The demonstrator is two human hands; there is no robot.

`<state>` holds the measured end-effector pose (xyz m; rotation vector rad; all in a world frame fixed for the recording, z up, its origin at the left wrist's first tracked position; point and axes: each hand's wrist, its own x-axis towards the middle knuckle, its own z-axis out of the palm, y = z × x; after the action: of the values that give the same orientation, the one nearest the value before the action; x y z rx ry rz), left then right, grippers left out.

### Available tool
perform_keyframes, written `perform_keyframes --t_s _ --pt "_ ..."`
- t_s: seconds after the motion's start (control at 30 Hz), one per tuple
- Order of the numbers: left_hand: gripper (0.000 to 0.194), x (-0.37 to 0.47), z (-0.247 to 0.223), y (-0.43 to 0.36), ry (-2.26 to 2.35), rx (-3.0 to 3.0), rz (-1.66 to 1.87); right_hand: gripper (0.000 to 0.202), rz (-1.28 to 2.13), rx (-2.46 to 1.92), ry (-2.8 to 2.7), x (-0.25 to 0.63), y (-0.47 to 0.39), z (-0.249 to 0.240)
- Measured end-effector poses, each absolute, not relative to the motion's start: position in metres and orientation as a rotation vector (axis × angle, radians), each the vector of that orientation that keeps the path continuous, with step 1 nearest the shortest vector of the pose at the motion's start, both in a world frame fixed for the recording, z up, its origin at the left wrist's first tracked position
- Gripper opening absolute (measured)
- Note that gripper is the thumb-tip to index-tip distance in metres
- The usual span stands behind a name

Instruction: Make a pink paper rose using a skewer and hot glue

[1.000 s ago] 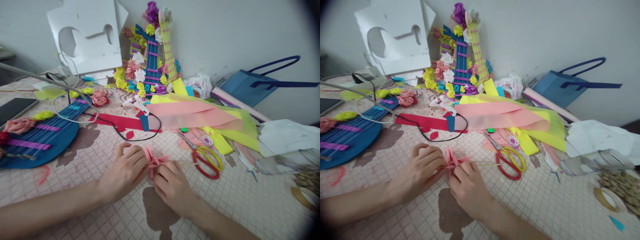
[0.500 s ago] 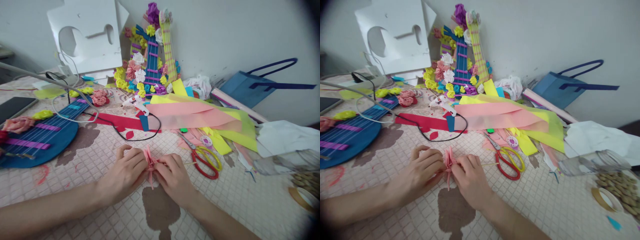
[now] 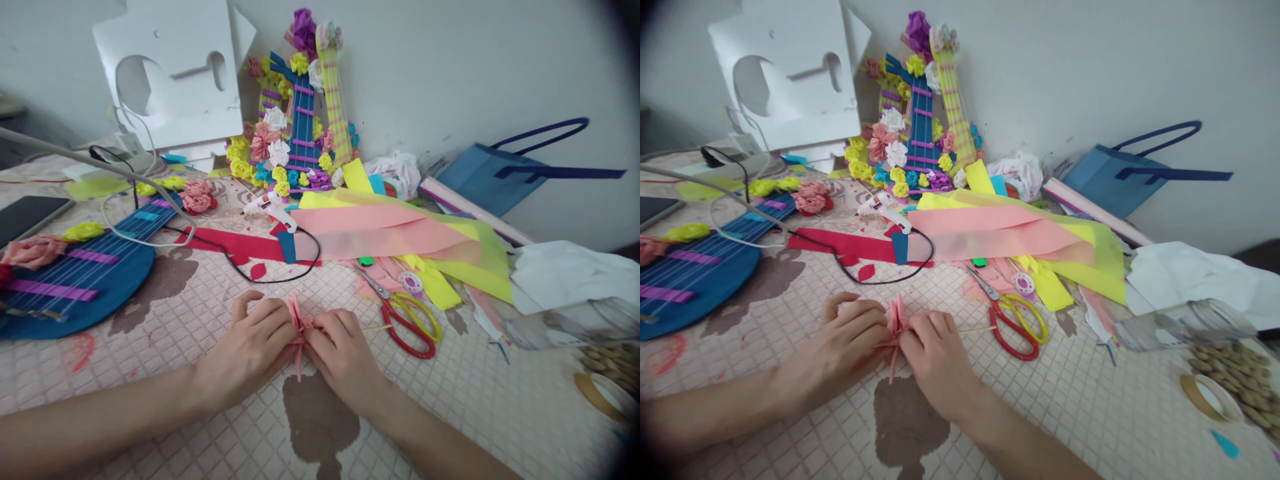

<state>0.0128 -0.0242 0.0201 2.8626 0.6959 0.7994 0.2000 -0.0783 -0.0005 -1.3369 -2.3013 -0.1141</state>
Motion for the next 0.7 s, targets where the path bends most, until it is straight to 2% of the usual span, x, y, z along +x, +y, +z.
perform_keyframes --t_s 0.7 --pt "0.018 0.0138 0.0183 -0.0237 0.75 2.941 0.762 0.012 -0.092 -1.365 -2.222 0.1962 -0.0765 -0.0021"
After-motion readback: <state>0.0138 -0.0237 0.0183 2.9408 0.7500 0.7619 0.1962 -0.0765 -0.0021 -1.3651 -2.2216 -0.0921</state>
